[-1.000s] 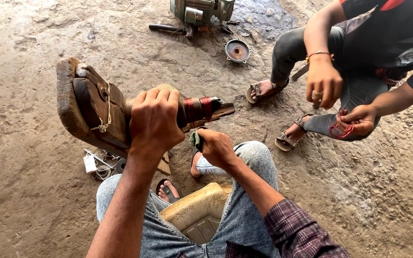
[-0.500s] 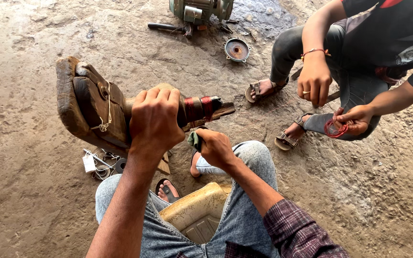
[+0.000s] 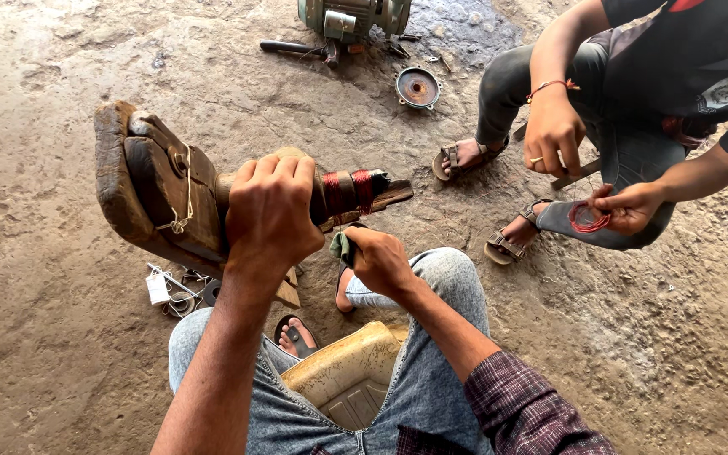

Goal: The person sits on a chair holding a wooden hand-polishing tool clamped around a red-wrapped cylindrical metal shaft and repeatedly rubs a green abrasive stone along the shaft, repositioning the tool and stone to work different sections.

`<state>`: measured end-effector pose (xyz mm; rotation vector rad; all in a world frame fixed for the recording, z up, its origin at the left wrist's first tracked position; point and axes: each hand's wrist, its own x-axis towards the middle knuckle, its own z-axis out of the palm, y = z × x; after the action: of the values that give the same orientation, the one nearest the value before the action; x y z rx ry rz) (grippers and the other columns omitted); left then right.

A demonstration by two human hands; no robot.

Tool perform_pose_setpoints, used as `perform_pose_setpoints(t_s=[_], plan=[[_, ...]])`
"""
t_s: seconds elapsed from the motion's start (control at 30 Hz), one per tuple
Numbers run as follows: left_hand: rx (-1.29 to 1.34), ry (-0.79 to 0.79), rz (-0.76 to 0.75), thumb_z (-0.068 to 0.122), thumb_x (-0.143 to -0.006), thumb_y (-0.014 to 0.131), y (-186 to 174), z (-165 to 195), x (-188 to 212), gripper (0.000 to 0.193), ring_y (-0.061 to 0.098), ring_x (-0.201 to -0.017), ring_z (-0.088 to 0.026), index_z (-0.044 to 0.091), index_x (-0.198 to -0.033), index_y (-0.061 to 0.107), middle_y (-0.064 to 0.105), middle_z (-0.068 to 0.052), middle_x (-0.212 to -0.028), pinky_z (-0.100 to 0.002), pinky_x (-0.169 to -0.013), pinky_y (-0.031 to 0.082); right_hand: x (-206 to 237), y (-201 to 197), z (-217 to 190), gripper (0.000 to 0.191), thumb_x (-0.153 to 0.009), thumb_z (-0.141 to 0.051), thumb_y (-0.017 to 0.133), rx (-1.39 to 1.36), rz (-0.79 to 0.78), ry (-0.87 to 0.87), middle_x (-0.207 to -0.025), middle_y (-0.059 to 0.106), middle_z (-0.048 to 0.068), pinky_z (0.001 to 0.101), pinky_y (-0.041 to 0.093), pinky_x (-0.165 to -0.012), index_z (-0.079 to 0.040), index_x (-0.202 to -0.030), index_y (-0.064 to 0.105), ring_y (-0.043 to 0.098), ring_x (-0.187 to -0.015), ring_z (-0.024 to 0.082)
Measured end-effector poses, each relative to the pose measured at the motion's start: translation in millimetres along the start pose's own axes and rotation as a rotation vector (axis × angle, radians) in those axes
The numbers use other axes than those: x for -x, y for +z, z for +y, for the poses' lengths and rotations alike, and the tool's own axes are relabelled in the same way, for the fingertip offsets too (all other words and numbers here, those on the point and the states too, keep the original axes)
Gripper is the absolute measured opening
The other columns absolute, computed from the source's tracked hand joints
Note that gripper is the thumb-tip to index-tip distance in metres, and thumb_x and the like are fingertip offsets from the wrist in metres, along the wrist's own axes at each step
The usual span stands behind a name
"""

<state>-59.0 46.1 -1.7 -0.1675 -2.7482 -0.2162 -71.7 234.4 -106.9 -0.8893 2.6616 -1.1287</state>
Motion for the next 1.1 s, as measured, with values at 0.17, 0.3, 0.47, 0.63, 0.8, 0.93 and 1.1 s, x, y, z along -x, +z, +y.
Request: perform_pose_setpoints(t_s=[0.17, 0.3, 0.47, 0.63, 0.8, 0.93, 1.1], plan=[[-0.005, 0.005, 0.009, 0.014, -0.058, 0.080, 0.4, 0.6, -0.3, 0.045, 0.071, -0.101, -0.028, 0.004, -0.101, 0.072, 0.075, -0.013, -0.102, -0.040, -0.092, 0.052, 1.2, -0.3, 0.8, 0.009, -0.091, -0.003, 0.053, 0.013, 0.010, 0.006, -0.076, 0.066, 0.015, 0.0468, 0.048, -0.061, -0.003, -0.089, 0.062, 0.066, -0.068, 0.034], [-0.003, 0.004, 0.000, 0.015, -0.059, 0.080, 1.2, 1.2, -0.9, 0.043, 0.071, -0.101, -0.028, 0.004, -0.100, 0.072, 0.075, -0.013, -0.103, -0.040, -0.090, 0.052, 1.0, 0.2, 1.5, 0.009, -0.089, -0.002, 0.053, -0.001, 0.031, -0.032, -0.076, 0.066, 0.015, 0.0464, 0.048, -0.060, -0.003, -0.090, 0.063, 0.066, -0.068, 0.034], [-0.021, 0.009, -0.005, 0.016, -0.059, 0.081, 2.3, 2.1, -2.6, 0.042, 0.071, -0.099, -0.027, 0.005, -0.099, 0.072, 0.074, -0.012, -0.101, -0.040, -0.090, 0.053, -0.1, 0.4, 1.0, 0.010, -0.091, -0.003, 0.053, 0.016, -0.010, 0.022, -0.075, 0.066, 0.015, 0.0462, 0.047, -0.059, -0.003, -0.088, 0.062, 0.066, -0.065, 0.032], [-0.009, 0.005, -0.002, 0.016, -0.058, 0.081, 2.3, 2.1, -2.1, 0.043, 0.071, -0.099, -0.027, 0.005, -0.098, 0.071, 0.074, -0.013, -0.102, -0.040, -0.089, 0.053, 0.8, 0.0, 0.8, 0.009, -0.090, -0.003, 0.053, -0.001, 0.007, -0.006, -0.077, 0.067, 0.016, 0.0469, 0.048, -0.060, -0.003, -0.090, 0.062, 0.067, -0.068, 0.034], [-0.021, 0.008, 0.016, 0.017, -0.059, 0.081, 1.5, 1.2, -1.3, 0.045, 0.071, -0.099, -0.027, 0.004, -0.102, 0.072, 0.075, -0.012, -0.104, -0.039, -0.090, 0.053, 1.5, 0.3, 0.8, 0.008, -0.090, -0.003, 0.055, -0.015, 0.015, -0.008, -0.078, 0.067, 0.017, 0.0478, 0.048, -0.061, -0.003, -0.090, 0.062, 0.067, -0.071, 0.037], [-0.014, 0.002, -0.002, 0.018, -0.060, 0.081, 1.3, 0.5, -2.1, 0.045, 0.072, -0.097, -0.027, 0.004, -0.102, 0.072, 0.075, -0.013, -0.103, -0.039, -0.089, 0.053, 1.5, 0.5, 0.8, 0.008, -0.089, -0.002, 0.054, -0.020, 0.012, -0.005, -0.079, 0.066, 0.017, 0.0483, 0.048, -0.062, -0.004, -0.091, 0.062, 0.067, -0.072, 0.038], [-0.020, -0.001, -0.009, 0.017, -0.060, 0.081, 1.2, -0.3, -1.0, 0.046, 0.072, -0.096, -0.027, 0.004, -0.103, 0.073, 0.075, -0.012, -0.102, -0.039, -0.089, 0.054, 2.0, 0.3, 0.3, 0.009, -0.089, -0.002, 0.054, -0.036, 0.016, -0.001, -0.081, 0.067, 0.018, 0.0486, 0.048, -0.063, -0.004, -0.092, 0.062, 0.067, -0.075, 0.039]])
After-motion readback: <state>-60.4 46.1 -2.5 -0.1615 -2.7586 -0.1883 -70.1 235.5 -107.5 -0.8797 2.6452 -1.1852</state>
